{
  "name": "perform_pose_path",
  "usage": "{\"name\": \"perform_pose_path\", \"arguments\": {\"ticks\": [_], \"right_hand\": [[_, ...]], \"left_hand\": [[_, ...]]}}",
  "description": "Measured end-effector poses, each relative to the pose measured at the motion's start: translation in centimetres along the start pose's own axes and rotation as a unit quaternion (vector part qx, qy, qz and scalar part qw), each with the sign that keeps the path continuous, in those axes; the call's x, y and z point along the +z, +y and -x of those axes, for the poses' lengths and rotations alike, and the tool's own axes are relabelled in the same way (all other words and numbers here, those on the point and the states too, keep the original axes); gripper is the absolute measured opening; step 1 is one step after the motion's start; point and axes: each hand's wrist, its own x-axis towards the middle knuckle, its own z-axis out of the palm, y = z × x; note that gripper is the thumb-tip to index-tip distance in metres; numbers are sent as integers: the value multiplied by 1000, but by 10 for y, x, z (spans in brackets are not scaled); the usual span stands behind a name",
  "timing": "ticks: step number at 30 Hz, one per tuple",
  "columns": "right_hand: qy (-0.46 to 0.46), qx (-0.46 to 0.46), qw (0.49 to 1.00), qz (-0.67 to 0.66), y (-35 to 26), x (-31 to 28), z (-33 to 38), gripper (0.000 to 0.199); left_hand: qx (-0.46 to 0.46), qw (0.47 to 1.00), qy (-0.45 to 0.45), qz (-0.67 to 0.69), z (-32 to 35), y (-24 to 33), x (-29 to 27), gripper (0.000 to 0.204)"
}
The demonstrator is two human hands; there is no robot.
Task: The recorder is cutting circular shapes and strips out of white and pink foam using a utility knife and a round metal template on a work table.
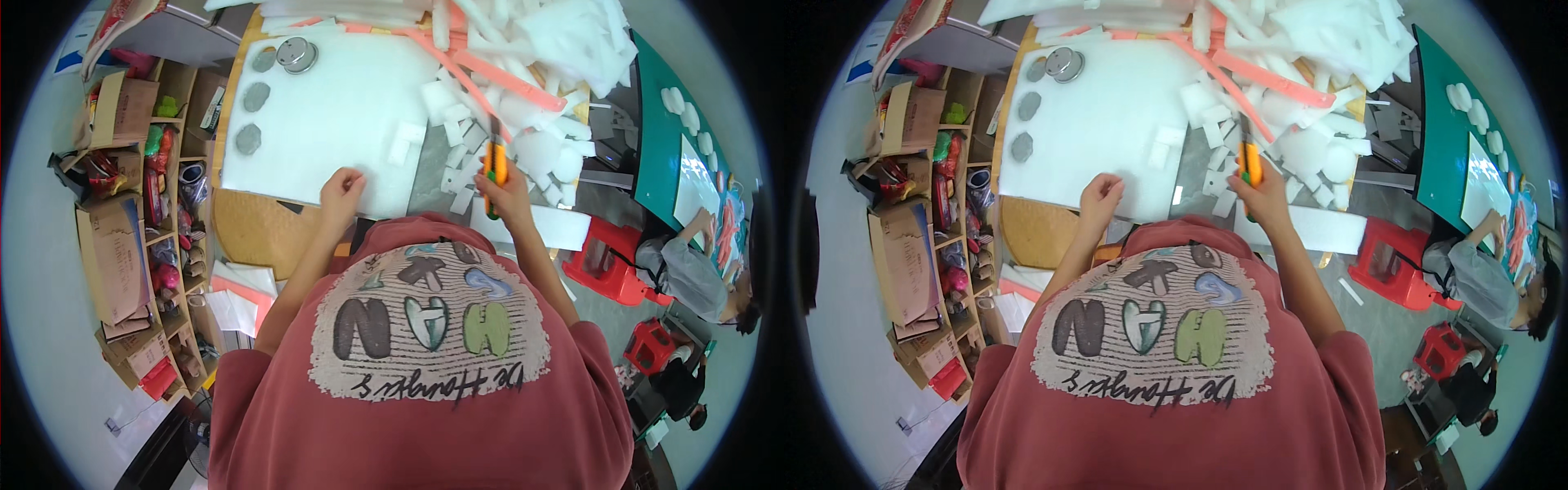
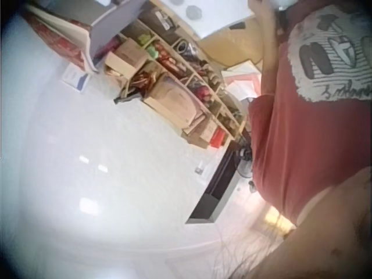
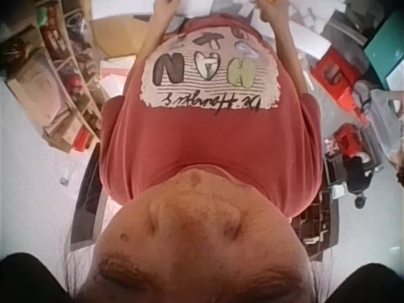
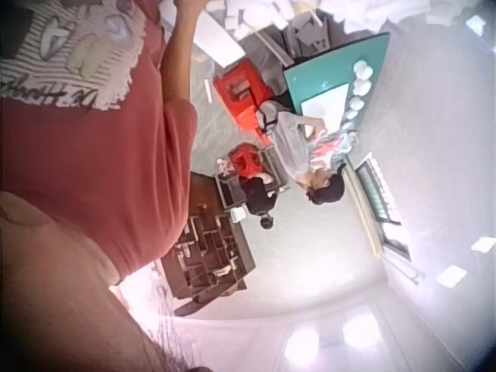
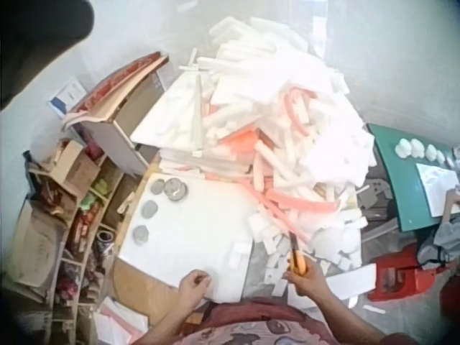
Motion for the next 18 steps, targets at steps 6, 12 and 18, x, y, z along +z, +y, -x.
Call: {"name": "perform_pose_path", "arguments": {"ticks": [6,12,18], "right_hand": [[-1,5,997,74,-13,11,-11,35],[41,3,996,75,-18,0,9,33],[56,-4,998,-15,-45,4,23,34]], "left_hand": [[156,947,20,-279,-49,72,69,52],[188,941,-71,-274,-54,76,63,42],[203,949,-130,-204,-38,96,109,47]]}}
